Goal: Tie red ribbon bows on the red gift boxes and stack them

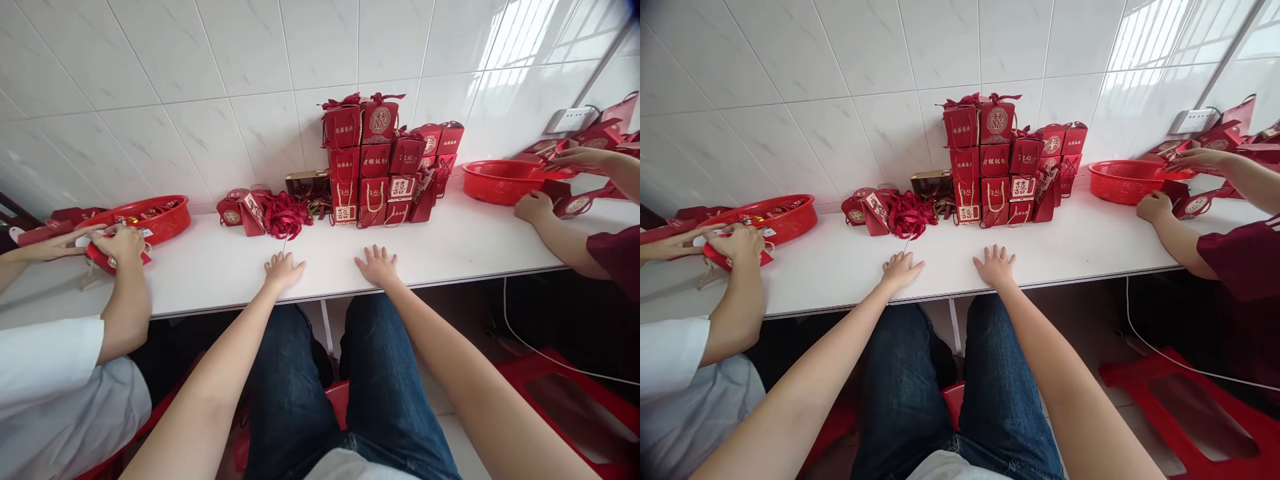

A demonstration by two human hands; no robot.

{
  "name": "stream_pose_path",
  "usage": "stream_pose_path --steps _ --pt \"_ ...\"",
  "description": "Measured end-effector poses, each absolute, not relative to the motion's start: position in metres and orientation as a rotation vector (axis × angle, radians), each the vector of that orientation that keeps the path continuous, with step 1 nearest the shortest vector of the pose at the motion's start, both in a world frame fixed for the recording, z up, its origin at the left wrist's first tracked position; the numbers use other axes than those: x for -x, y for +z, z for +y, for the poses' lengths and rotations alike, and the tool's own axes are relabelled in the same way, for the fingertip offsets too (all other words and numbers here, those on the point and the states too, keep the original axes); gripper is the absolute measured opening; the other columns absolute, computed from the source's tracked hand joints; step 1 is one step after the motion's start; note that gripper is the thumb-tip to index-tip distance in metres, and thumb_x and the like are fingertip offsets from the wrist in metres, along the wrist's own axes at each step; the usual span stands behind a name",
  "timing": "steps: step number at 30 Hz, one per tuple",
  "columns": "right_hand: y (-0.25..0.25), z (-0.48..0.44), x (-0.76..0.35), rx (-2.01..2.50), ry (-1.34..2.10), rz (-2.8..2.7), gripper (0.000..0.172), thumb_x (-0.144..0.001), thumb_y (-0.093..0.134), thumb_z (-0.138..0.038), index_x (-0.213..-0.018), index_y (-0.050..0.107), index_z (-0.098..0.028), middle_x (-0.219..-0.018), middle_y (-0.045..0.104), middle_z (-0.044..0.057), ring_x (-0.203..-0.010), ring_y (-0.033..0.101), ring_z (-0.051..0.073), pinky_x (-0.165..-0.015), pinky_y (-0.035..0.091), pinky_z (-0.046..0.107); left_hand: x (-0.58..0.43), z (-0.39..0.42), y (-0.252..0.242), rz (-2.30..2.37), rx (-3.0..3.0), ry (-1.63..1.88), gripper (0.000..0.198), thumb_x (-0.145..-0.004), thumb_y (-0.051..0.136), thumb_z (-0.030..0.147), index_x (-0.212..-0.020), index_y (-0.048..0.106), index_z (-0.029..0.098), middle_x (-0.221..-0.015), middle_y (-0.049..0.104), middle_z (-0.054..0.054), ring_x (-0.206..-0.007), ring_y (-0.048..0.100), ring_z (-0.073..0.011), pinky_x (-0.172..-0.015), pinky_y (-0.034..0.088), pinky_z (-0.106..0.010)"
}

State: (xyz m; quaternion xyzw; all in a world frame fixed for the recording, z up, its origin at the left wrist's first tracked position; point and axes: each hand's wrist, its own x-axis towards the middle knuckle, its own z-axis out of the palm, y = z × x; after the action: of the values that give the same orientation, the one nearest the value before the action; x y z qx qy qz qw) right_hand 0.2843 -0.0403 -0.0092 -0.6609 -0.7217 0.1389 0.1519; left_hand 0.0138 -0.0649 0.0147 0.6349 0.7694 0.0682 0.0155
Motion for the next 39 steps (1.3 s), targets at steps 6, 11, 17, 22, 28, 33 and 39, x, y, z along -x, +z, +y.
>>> stream_pose_path --steps 6,11,17,22,28,33,39 --pt "-0.009 -0.035 -0.282 1.980 0.392 -2.120 0.072 -0.092 0.018 -0.061 -0.152 0.022 -0.020 -0.160 0.013 0.010 -0.145 0.006 0.035 -0.111 0.002 0.062 -0.015 -0.065 0.016 2.396 -1.976 0.243 0.062 -0.086 0.033 0.061 -0.126 0.050 0.018 -0.147 0.038 -0.020 -0.136 0.030 -0.0379 -0.105 0.025 -0.055" --pt "-0.009 -0.025 -0.288 2.038 0.367 -2.102 0.075 -0.089 0.021 -0.068 -0.151 0.025 -0.025 -0.159 0.013 0.014 -0.145 0.004 0.039 -0.109 0.002 0.063 -0.014 -0.066 0.013 2.409 -1.976 0.267 0.062 -0.085 0.035 0.062 -0.125 0.051 0.017 -0.147 0.039 -0.020 -0.136 0.031 -0.0375 -0.106 0.025 -0.054" --pt "-0.011 0.003 -0.308 2.114 0.323 -2.012 0.074 -0.088 0.022 -0.069 -0.149 0.029 -0.028 -0.158 0.014 0.016 -0.143 0.006 0.042 -0.105 0.003 0.066 -0.012 -0.062 0.011 2.443 -1.973 0.312 0.056 -0.084 0.038 0.060 -0.119 0.054 0.019 -0.139 0.048 -0.018 -0.132 0.037 -0.0359 -0.104 0.029 -0.050" --pt "-0.016 0.033 -0.314 2.123 0.266 -1.925 0.077 -0.086 0.028 -0.070 -0.146 0.037 -0.024 -0.156 0.021 0.020 -0.141 0.013 0.047 -0.103 0.009 0.069 -0.009 -0.038 0.010 2.486 -1.936 0.371 0.068 -0.086 0.040 0.054 -0.140 0.034 0.014 -0.152 0.029 -0.022 -0.141 0.020 -0.0397 -0.108 0.022 -0.053" --pt "-0.012 0.050 -0.316 1.781 -0.013 -2.027 0.048 -0.094 0.035 -0.034 -0.130 0.054 -0.008 -0.151 0.030 0.020 -0.141 0.019 0.038 -0.111 0.014 0.056 0.000 -0.002 0.008 2.331 -2.023 0.359 0.064 -0.089 0.038 0.048 -0.146 0.027 0.023 -0.160 0.016 -0.012 -0.146 0.011 -0.0334 -0.112 0.018 -0.052" --pt "-0.007 0.053 -0.288 1.180 -0.052 -2.401 0.026 -0.088 0.047 -0.021 -0.101 0.069 -0.020 -0.133 0.055 0.009 -0.130 0.039 0.026 -0.109 0.031 0.039 0.007 0.013 0.006 2.205 -2.109 0.370 0.057 -0.089 0.040 0.045 -0.141 0.036 0.023 -0.153 0.034 -0.013 -0.142 0.027 -0.0302 -0.111 0.022 -0.053" --pt "-0.005 0.071 -0.209 0.847 0.065 -2.517 0.031 -0.088 0.047 -0.020 -0.113 0.065 -0.018 -0.135 0.054 0.012 -0.125 0.044 0.027 -0.101 0.040 0.043 0.005 0.011 0.006 2.155 -2.241 0.539 0.043 -0.087 0.048 0.039 -0.126 0.053 0.022 -0.133 0.056 -0.011 -0.128 0.044 -0.0285 -0.107 0.030 -0.047"
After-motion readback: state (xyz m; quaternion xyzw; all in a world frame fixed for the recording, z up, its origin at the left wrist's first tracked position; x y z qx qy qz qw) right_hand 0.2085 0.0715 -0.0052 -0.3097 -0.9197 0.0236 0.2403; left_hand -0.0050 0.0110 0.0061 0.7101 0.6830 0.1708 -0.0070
